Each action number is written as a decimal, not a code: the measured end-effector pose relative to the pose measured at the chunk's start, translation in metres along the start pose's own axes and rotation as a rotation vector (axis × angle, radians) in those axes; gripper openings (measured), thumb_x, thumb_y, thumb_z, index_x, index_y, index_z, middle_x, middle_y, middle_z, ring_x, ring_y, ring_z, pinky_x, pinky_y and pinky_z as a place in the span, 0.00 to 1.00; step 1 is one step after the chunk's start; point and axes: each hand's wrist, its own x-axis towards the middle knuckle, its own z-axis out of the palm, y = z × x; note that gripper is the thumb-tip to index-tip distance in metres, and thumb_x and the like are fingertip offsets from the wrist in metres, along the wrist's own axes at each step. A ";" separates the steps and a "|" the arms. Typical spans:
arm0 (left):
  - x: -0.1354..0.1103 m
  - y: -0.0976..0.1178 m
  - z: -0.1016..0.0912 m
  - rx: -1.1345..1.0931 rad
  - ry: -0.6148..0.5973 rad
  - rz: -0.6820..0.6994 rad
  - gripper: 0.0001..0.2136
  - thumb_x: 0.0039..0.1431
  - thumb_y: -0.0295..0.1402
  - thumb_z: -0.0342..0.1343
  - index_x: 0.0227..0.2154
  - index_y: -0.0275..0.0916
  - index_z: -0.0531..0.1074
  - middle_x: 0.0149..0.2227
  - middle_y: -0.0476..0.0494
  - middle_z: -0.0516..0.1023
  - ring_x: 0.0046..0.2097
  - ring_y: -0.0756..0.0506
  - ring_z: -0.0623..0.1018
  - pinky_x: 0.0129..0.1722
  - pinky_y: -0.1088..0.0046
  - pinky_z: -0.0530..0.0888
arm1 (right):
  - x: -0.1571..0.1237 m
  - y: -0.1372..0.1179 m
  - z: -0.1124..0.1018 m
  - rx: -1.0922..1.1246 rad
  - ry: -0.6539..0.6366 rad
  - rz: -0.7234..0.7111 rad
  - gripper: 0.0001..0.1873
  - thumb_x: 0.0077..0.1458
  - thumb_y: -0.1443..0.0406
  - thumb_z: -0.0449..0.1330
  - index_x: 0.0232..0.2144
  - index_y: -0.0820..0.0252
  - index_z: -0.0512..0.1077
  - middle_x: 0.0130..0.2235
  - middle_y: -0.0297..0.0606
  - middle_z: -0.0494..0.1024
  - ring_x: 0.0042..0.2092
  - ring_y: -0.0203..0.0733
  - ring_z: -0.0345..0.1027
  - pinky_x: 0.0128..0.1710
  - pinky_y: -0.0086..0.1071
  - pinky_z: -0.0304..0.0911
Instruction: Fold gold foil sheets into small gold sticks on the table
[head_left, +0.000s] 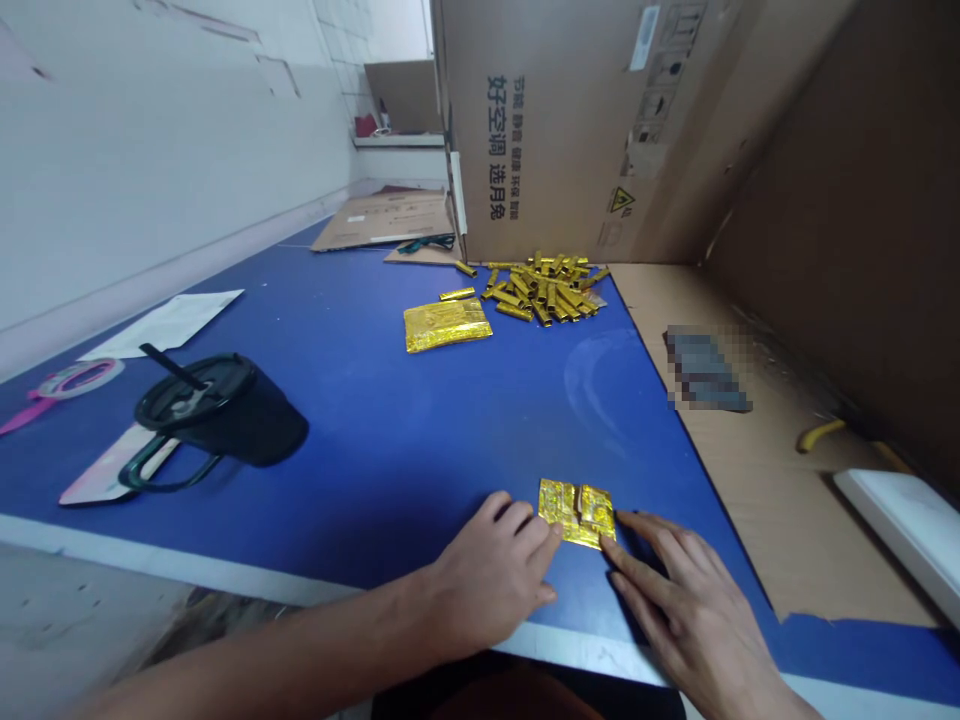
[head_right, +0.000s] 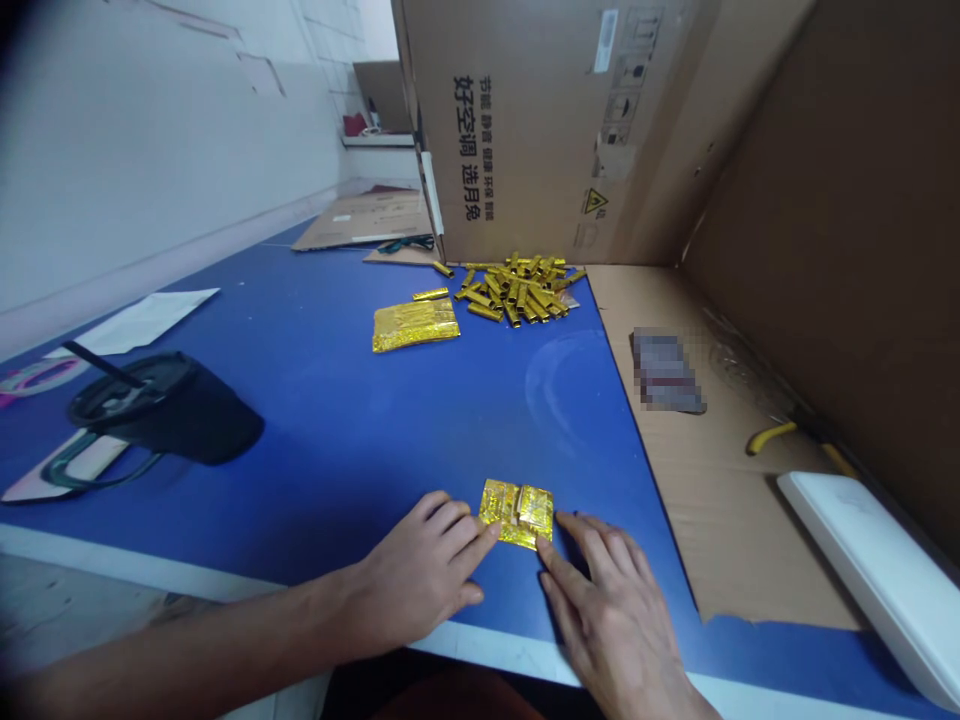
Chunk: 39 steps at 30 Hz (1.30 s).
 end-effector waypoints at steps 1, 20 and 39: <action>-0.003 0.001 0.001 -0.009 0.001 -0.019 0.22 0.51 0.41 0.50 0.47 0.32 0.59 0.39 0.43 0.68 0.42 0.42 0.65 0.42 0.62 0.58 | -0.001 0.001 0.001 -0.010 0.006 -0.006 0.15 0.50 0.64 0.51 0.40 0.56 0.70 0.46 0.46 0.68 0.46 0.50 0.59 0.39 0.44 0.59; -0.005 0.004 0.001 -0.096 0.007 -0.042 0.20 0.51 0.38 0.51 0.45 0.33 0.60 0.43 0.42 0.68 0.47 0.43 0.63 0.47 0.64 0.57 | 0.004 0.005 -0.002 -0.111 -0.130 -0.186 0.17 0.52 0.68 0.49 0.46 0.56 0.65 0.49 0.37 0.67 0.51 0.49 0.57 0.48 0.54 0.48; -0.011 0.015 0.000 -0.111 0.003 -0.164 0.25 0.53 0.45 0.46 0.50 0.35 0.56 0.49 0.43 0.64 0.51 0.42 0.59 0.52 0.57 0.49 | -0.002 -0.016 0.012 -0.103 -0.212 -0.213 0.33 0.53 0.58 0.47 0.57 0.64 0.41 0.57 0.46 0.51 0.56 0.47 0.46 0.51 0.50 0.46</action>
